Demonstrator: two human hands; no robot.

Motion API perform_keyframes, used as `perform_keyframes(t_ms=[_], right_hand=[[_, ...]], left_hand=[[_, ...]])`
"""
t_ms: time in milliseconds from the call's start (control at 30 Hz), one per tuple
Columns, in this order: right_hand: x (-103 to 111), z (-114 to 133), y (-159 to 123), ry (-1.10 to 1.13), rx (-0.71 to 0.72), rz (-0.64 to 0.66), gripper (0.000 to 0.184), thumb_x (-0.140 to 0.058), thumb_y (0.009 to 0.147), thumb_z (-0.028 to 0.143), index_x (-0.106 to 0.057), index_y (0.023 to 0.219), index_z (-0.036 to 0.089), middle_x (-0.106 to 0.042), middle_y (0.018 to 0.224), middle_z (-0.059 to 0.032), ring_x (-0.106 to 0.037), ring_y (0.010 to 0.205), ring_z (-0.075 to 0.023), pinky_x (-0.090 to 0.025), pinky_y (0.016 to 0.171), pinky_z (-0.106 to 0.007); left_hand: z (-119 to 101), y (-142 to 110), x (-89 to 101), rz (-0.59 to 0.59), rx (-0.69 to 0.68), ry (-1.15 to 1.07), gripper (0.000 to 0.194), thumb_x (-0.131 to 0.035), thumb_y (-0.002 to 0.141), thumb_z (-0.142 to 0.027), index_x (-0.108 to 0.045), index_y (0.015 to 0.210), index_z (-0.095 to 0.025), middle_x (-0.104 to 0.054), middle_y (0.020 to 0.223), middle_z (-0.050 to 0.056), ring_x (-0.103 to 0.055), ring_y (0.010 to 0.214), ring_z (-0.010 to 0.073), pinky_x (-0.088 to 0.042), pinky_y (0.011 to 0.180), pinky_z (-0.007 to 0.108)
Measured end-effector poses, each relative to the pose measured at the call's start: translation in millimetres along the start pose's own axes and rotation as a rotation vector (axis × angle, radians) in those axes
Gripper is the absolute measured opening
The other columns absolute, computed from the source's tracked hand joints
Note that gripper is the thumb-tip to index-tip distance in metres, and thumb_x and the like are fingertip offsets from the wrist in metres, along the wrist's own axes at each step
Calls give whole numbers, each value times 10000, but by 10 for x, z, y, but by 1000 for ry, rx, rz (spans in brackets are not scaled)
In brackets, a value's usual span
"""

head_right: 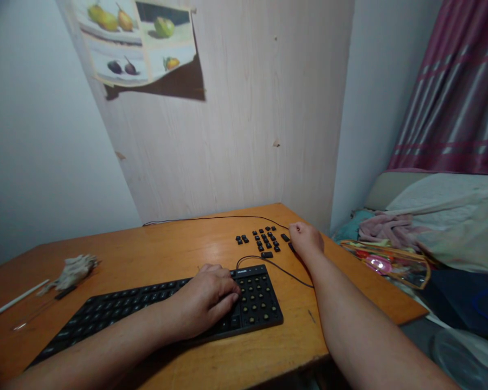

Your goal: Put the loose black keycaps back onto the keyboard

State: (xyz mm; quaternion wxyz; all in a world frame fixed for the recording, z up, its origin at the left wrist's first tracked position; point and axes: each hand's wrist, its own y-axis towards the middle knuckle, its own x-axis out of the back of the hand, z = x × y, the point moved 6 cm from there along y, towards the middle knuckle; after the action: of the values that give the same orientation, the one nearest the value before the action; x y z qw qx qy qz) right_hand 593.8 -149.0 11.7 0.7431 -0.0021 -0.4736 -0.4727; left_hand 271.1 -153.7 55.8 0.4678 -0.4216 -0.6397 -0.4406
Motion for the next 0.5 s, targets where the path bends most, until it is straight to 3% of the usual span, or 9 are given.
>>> perform_keyframes(t_ms=[133, 233, 500], right_hand=[[7, 5, -6, -3, -6, 0, 418, -403, 897, 421, -730, 755, 203, -713, 768, -65, -549, 671, -175, -265, 529, -265], [10, 9, -7, -4, -5, 4, 416, -408, 894, 421, -732, 751, 203, -711, 766, -64, -553, 679, -179, -270, 533, -265], [26, 20, -21, 0, -11, 7, 409, -416, 890, 420, -723, 738, 196, -707, 746, -66, -557, 675, -179, -273, 527, -264]], left_hand=[[22, 20, -18, -24, 30, -56, 172, -510, 951, -266, -673, 960, -212, -686, 919, 47, -586, 885, 207, -422, 821, 350], [43, 35, -13, -31, 51, -92, 123, -540, 937, -252, -644, 900, -198, -686, 888, 36, -582, 845, 194, -427, 801, 337], [189, 92, -63, -70, 53, -124, 195, -542, 950, -291, -698, 884, -194, -663, 865, 45, -578, 855, 189, -451, 785, 314]])
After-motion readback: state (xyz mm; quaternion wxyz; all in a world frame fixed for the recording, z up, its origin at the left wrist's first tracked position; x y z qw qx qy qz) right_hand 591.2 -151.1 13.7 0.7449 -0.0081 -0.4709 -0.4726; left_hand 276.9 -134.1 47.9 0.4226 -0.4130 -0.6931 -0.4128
